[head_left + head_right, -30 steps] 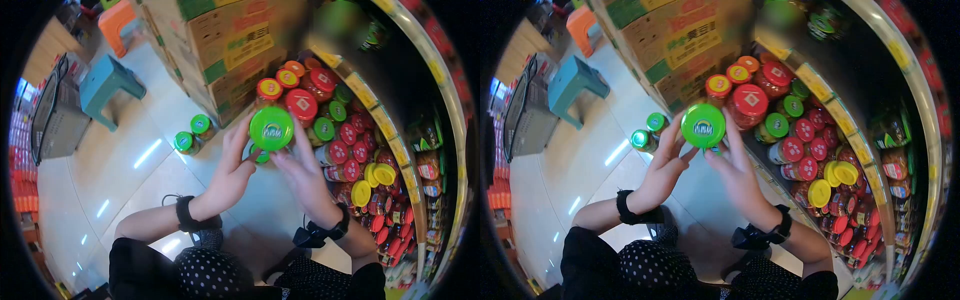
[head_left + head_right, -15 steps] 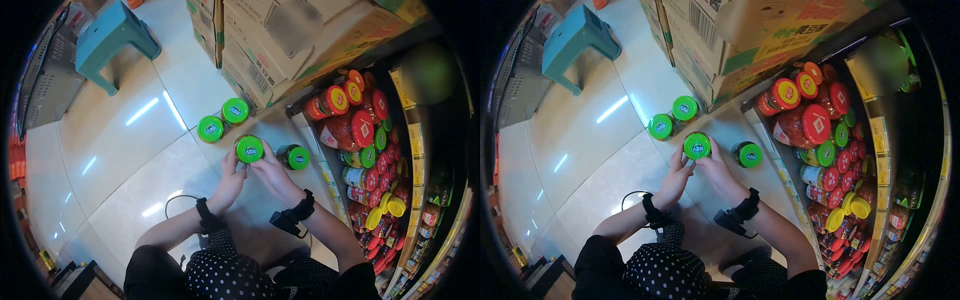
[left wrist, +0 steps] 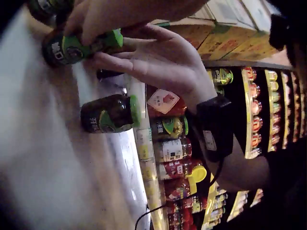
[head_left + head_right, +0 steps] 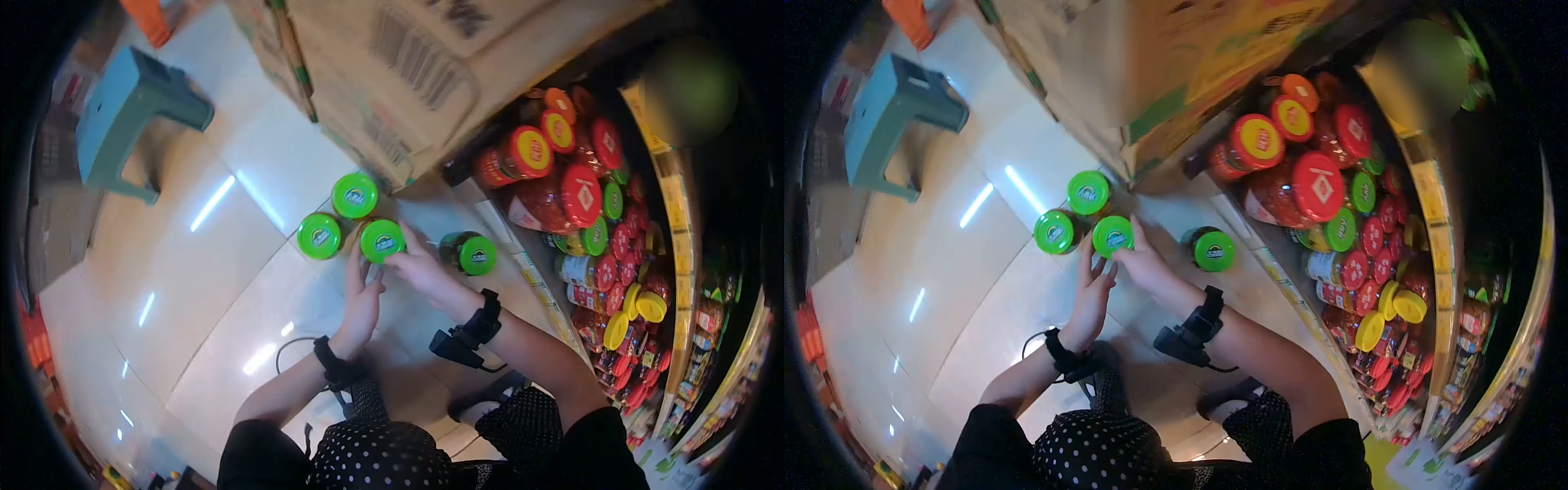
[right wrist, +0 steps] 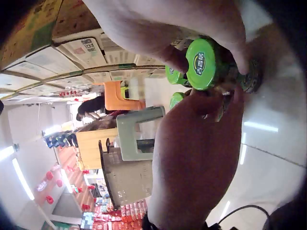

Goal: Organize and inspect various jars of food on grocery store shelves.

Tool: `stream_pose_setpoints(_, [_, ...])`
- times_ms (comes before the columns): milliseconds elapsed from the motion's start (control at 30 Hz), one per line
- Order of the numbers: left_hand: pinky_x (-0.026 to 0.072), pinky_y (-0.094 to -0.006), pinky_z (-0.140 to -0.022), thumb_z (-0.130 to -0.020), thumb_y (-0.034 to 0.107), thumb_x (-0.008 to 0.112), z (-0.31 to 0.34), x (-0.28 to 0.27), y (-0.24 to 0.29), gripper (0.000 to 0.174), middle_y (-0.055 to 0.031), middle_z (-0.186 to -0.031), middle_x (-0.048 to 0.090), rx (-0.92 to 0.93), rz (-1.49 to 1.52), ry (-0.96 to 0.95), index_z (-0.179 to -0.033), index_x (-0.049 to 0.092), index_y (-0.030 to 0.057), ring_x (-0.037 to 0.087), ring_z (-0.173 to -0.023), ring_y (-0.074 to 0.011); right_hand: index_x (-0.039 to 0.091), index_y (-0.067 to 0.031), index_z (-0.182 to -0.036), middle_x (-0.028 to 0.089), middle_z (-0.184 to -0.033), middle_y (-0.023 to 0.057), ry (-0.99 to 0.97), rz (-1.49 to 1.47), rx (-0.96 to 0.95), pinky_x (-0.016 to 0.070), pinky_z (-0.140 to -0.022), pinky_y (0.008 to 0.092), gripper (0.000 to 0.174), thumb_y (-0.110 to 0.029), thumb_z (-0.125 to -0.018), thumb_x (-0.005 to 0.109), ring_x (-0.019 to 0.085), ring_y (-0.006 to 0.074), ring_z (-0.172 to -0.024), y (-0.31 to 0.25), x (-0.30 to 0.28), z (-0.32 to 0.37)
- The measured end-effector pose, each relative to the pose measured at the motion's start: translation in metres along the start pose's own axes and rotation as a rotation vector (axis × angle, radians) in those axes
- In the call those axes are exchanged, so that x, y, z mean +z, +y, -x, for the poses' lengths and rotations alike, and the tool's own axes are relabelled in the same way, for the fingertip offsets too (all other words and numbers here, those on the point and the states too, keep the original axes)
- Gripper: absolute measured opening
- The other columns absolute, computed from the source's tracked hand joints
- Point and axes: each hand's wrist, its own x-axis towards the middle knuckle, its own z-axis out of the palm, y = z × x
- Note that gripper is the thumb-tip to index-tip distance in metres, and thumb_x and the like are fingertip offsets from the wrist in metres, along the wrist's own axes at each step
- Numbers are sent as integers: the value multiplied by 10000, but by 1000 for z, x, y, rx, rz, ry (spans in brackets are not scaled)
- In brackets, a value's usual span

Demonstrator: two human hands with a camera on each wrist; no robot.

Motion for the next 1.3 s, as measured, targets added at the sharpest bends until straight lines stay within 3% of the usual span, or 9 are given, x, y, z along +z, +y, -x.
stream_pose_setpoints(167, [161, -497, -1133, -726, -49, 474, 37, 17, 28, 863, -149, -1531, 179, 310, -475, 38, -1504, 137, 112, 171, -1417, -338, 195, 30, -1464, 317, -1471, 215, -16, 319, -213, 278, -1100, 346, 729, -163, -884, 592, 312, 244, -1367, -19, -44, 27])
stream_pose_setpoints(300, [217, -496, -1118, -704, -37, 535, 54, 46, 76, 716, -216, -1482, 243, 770, -772, -359, -1388, 366, 91, 240, -1372, -421, 525, -35, -1251, 540, -1236, 109, 74, 746, -599, 423, -966, 320, 381, -112, -885, 603, 508, 199, -1176, -113, -111, 116])
stream_pose_setpoints(367, [265, -497, -1097, -689, -38, 552, 56, 72, 102, 627, -225, -1444, 306, 909, -852, -541, -1298, 474, 88, 303, -1337, -431, 616, -8, -1066, 620, -1016, 157, 245, 621, -597, 459, -897, 352, 239, -110, -851, 587, 586, 239, -1015, -161, -133, 171])
stream_pose_setpoints(433, [318, -497, -1068, -671, -43, 567, 46, 114, 137, 538, -217, -1398, 379, 1035, -927, -687, -1193, 565, 86, 372, -1296, -422, 592, -15, -1109, 604, -1042, 184, 501, 830, -950, 459, -897, 353, 287, -95, -834, 600, 581, 268, -1018, -182, -176, 195])
stream_pose_setpoints(567, [397, -442, -1004, -679, -55, 550, 32, 220, 201, 464, -171, -1298, 482, 1404, -915, -776, -1120, 601, 77, 475, -1202, -375, 530, -26, -1232, 543, -1209, 215, 1030, 712, -1093, 409, -975, 417, 511, -278, -802, 645, 529, 359, -1107, -236, -289, 181])
stream_pose_setpoints(633, [417, -399, -967, -726, -31, 527, 10, 283, 216, 415, -174, -1243, 513, 1403, -730, -753, -1123, 598, 71, 499, -1166, -347, 506, -11, -1252, 562, -1202, 105, 1432, 751, -1286, 436, -939, 315, 449, -176, -853, 627, 539, 201, -1108, -272, -318, 158])
stream_pose_setpoints(867, [407, -279, -862, -817, 54, 513, -69, 424, 210, 499, -68, -1108, 570, 638, -275, -532, -1310, 478, -16, 500, -955, -159, 608, -72, -1169, 642, -1138, 107, 1237, 723, -1371, 443, -928, 346, 482, -395, -821, 690, 594, 258, -1060, -319, -337, 147])
stream_pose_setpoints(967, [333, -320, -1051, -845, 48, 482, -57, 417, 190, 533, -152, -1367, 435, 483, -34, -586, -1369, 410, -22, 419, -1248, -211, 620, -73, -1140, 640, -1131, 116, 1171, 719, -1356, 445, -927, 358, 484, -394, -788, 705, 591, 270, -1069, -314, -342, 149])
stream_pose_setpoints(1300, [185, -374, -1155, -866, -8, 397, -42, 404, 178, 636, -191, -1528, 223, 545, 110, -771, -1467, 193, -57, 189, -1434, -272, 450, -10, -1266, 489, -1271, 222, 1195, 934, -1366, 342, -1041, 450, 743, -297, -667, 782, 443, 409, -1198, -257, -302, 193])
